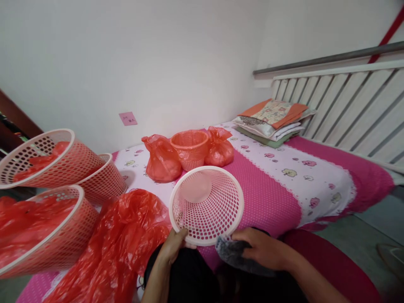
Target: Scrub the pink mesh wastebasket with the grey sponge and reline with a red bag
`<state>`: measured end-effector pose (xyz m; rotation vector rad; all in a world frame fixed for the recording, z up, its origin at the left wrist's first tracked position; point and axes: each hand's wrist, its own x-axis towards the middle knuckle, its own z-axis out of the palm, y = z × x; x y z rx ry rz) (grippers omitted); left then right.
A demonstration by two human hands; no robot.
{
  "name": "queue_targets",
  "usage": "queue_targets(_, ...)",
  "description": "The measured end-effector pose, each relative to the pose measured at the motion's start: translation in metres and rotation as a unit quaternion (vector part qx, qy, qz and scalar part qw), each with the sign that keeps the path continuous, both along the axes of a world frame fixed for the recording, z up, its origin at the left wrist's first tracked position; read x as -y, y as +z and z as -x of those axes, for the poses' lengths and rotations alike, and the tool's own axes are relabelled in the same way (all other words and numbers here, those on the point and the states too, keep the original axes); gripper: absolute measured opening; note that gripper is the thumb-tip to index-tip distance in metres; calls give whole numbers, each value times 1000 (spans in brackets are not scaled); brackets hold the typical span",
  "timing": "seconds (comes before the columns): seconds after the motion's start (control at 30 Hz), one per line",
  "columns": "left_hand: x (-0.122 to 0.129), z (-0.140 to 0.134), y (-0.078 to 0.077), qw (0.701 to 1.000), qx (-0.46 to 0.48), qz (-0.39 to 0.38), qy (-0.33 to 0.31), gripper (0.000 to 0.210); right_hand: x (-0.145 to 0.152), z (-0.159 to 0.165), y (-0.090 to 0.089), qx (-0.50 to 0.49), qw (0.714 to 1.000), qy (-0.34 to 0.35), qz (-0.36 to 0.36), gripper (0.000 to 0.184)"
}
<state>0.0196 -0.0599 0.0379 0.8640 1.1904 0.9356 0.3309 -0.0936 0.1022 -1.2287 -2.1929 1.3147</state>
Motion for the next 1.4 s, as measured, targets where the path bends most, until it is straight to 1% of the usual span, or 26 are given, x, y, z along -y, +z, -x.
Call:
queue_targets(0.07,-2,2,-6,1000,1,3,7,102,-4,-24,0,-95,991,-45,85,31)
queue_targets(0.1,-2,2,-8,1000,0,5,7,98,-5,-35,-2,-157,976,-90,123,35)
queue_targets(0.17,-2,4,-10,1000,-3,11,-1,87,-6,-52,-12,-270,928,-187,175,45)
queue_targets(0.2,-2,4,-9,1000,-3,11,-6,82,-5,-57,-21,-305,905,-221,197,49)
queue_targets(0.23,-1,4,-8,1000,-1,9,-9,79,-4,-61,-31,-325,888,-240,219,51)
queue_targets(0.3,0,4,-6,1000,5,3,-10,80,1,-63,-58,-329,872,-236,275,55)
queue_targets(0.37,1,4,-3,1000,11,0,-7,85,7,-58,-90,-304,867,-225,326,58)
queue_targets(0.47,1,4,-1,1000,11,7,-3,90,16,-46,-137,-276,855,-233,373,55)
queue_targets(0.53,0,4,-1,1000,7,10,0,89,19,-39,-160,-278,847,-227,392,48)
queue_targets(0.6,0,4,-1,1000,3,10,2,85,18,-35,-171,-295,840,-216,400,47)
queue_targets(0.67,0,3,0,1000,3,10,2,82,16,-34,-172,-312,832,-212,407,49)
queue_targets(0.83,1,1,4,1000,3,11,11,84,12,-37,-152,-339,806,-247,418,52)
queue_targets(0.93,1,-2,10,1000,-9,1,10,92,13,-37,-148,-325,816,-246,410,51)
queue_targets(1.03,2,-4,13,1000,-22,-20,-6,97,12,-36,-154,-311,826,-238,406,51)
queue_targets(1.1,2,-4,12,999,-26,-28,-8,89,12,-36,-158,-320,822,-234,409,53)
queue_targets(1.2,2,0,7,999,-28,-29,0,63,11,-37,-159,-324,818,-242,408,53)
queue_targets(1.23,2,1,5,999,-27,-27,3,58,11,-37,-159,-321,819,-247,406,52)
queue_targets(1.3,2,3,2,999,-23,-25,4,55,12,-38,-158,-315,820,-253,404,50)
queue_targets(1.4,2,3,1,1000,-19,-19,1,61,12,-39,-157,-323,817,-250,407,45)
